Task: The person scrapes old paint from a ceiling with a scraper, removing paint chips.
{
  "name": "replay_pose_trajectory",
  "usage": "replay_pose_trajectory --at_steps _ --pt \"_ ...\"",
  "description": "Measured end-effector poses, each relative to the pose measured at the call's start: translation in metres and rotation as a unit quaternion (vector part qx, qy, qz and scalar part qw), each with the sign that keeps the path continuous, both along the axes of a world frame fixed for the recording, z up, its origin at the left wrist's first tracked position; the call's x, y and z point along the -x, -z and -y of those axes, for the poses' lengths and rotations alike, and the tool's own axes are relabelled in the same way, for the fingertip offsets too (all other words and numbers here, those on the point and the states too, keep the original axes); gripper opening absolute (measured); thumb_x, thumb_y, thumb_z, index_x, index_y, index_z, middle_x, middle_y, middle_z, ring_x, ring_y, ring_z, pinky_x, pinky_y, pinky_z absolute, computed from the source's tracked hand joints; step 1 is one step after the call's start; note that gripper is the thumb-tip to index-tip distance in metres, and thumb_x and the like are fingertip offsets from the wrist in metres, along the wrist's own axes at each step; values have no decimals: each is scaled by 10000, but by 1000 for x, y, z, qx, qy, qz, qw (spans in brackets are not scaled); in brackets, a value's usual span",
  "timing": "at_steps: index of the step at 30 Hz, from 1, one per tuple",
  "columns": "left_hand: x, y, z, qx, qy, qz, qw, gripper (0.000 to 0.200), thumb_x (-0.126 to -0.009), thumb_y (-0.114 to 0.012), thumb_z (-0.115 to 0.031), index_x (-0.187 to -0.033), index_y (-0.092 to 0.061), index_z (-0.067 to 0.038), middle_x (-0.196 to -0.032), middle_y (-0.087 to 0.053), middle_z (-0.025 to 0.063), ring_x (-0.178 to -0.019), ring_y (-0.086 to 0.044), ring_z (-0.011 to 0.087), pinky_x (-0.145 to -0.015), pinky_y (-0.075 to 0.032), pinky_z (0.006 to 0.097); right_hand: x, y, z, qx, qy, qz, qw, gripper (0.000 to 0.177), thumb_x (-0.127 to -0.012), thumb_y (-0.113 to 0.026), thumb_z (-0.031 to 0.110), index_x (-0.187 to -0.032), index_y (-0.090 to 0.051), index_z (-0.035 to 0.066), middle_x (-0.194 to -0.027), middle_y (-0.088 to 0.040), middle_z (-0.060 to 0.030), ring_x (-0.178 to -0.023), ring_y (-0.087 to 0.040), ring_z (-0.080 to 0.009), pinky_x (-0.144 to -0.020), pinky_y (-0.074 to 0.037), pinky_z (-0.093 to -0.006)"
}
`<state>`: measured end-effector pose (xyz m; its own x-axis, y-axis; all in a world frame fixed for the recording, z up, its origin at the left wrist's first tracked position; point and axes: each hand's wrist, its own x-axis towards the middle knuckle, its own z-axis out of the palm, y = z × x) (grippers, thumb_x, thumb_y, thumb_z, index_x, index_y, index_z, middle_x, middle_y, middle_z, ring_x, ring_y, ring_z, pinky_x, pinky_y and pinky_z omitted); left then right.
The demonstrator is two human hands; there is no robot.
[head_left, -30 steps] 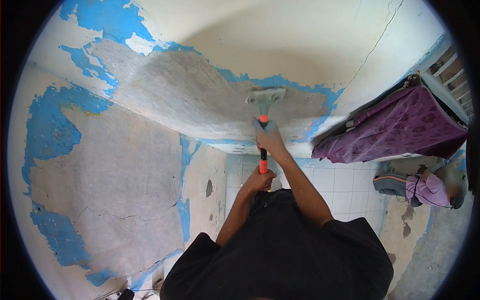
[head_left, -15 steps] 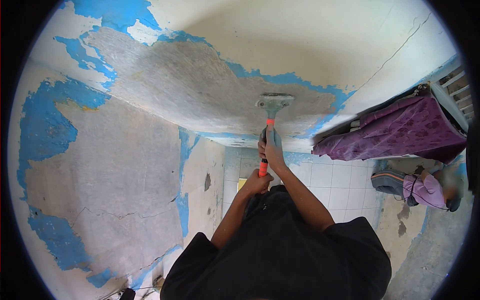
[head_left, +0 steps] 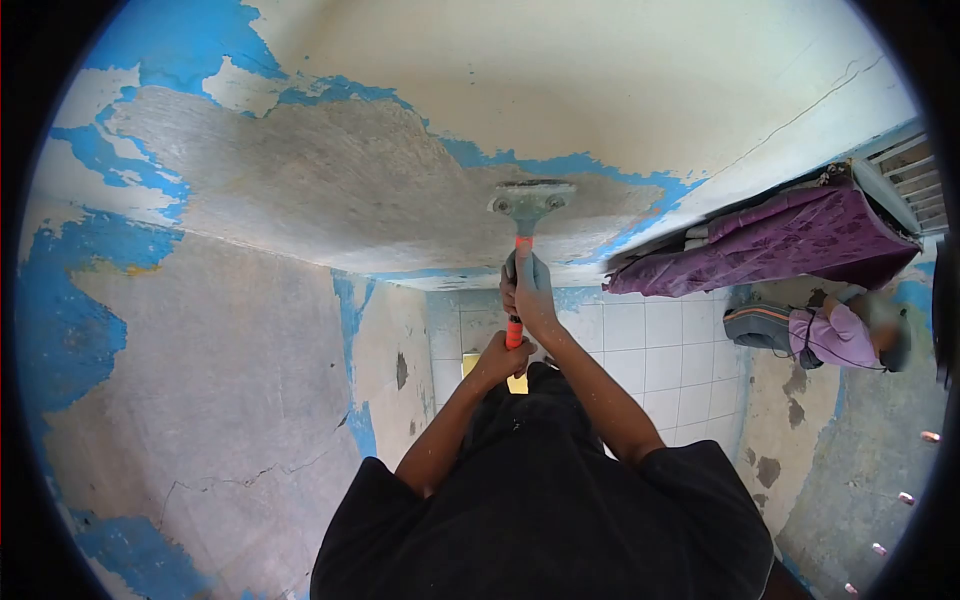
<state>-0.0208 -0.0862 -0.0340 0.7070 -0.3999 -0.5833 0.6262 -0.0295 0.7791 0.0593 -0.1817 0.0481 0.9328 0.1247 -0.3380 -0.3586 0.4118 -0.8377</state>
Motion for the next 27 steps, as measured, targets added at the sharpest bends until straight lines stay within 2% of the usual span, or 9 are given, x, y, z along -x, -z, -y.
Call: replay_pose_trajectory --at_steps 2,5,7,9,15,17,20,24,27 --pt "5 14 0 13 -5 -16 1000 262 -877 -605 -182 -694 -462 -60 -507 -429 12 -414 -435 121 -410 -337 279 2 22 -4 29 1 -17 999 466 -968 -407 524 -742 -388 117 -528 -349 40 -396 -296 -50 -360 -241 -227" --pt "-5 15 3 28 -10 -27 999 236 -863 -598 -164 -694 -483 -48 -502 -444 13 -407 -446 120 -404 -344 277 -5 0 -5 49 11 4 999 485 -961 -407 543 -731 -385 118 -522 -344 40 -390 -288 -49 -352 -230 -224" --pt "-8 -13 5 26 -3 -27 999 206 -835 -575 -123 -661 -520 -27 -492 -474 23 -389 -461 126 -393 -362 281 -1 -13 -3 51 13 1 999 500 -955 -403 564 -729 -380 119 -518 -337 41 -387 -279 -48 -347 -221 -221" --pt "0 -8 2 37 -3 -25 999 224 -868 -601 -163 -718 -472 -56 -510 -440 1 -400 -426 108 -383 -322 266 -3 -17 -4 39 7 -13 999 501 -956 -402 563 -729 -383 117 -521 -339 43 -389 -279 -47 -347 -220 -220" --pt "10 32 5 81 -31 -39 995 221 -885 -599 -157 -747 -450 -70 -513 -421 -12 -405 -414 97 -368 -299 264 3 32 -10 87 2 -6 996 513 -952 -407 567 -713 -380 114 -526 -337 41 -392 -281 -47 -347 -224 -221" --pt "4 27 6 66 -27 -24 997 239 -877 -603 -161 -710 -466 -59 -503 -438 -2 -398 -432 105 -370 -318 268 -5 2 -8 80 14 17 997 514 -954 -409 563 -708 -378 112 -525 -337 41 -393 -282 -47 -349 -229 -222" --pt "-15 -30 8 46 -35 17 998 303 -860 -624 -184 -625 -494 -46 -479 -470 21 -383 -468 122 -375 -353 275 -8 -39 -2 79 17 39 996 516 -954 -411 561 -705 -380 110 -522 -340 40 -393 -289 -47 -352 -238 -225" --pt "-10 -8 13 69 -57 17 996 301 -865 -620 -180 -628 -492 -45 -481 -470 22 -387 -468 120 -375 -350 276 -9 -34 -1 64 9 38 997 481 -984 -408 479 -679 -412 107 -503 -373 45 -375 -333 -56 -351 -263 -232" --pt "5 25 13 62 -52 -13 997 301 -866 -618 -178 -629 -488 -44 -484 -468 23 -392 -463 119 -380 -351 277 0 9 -9 91 -2 30 995 479 -983 -412 478 -673 -409 114 -508 -377 49 -382 -333 -51 -355 -263 -230"
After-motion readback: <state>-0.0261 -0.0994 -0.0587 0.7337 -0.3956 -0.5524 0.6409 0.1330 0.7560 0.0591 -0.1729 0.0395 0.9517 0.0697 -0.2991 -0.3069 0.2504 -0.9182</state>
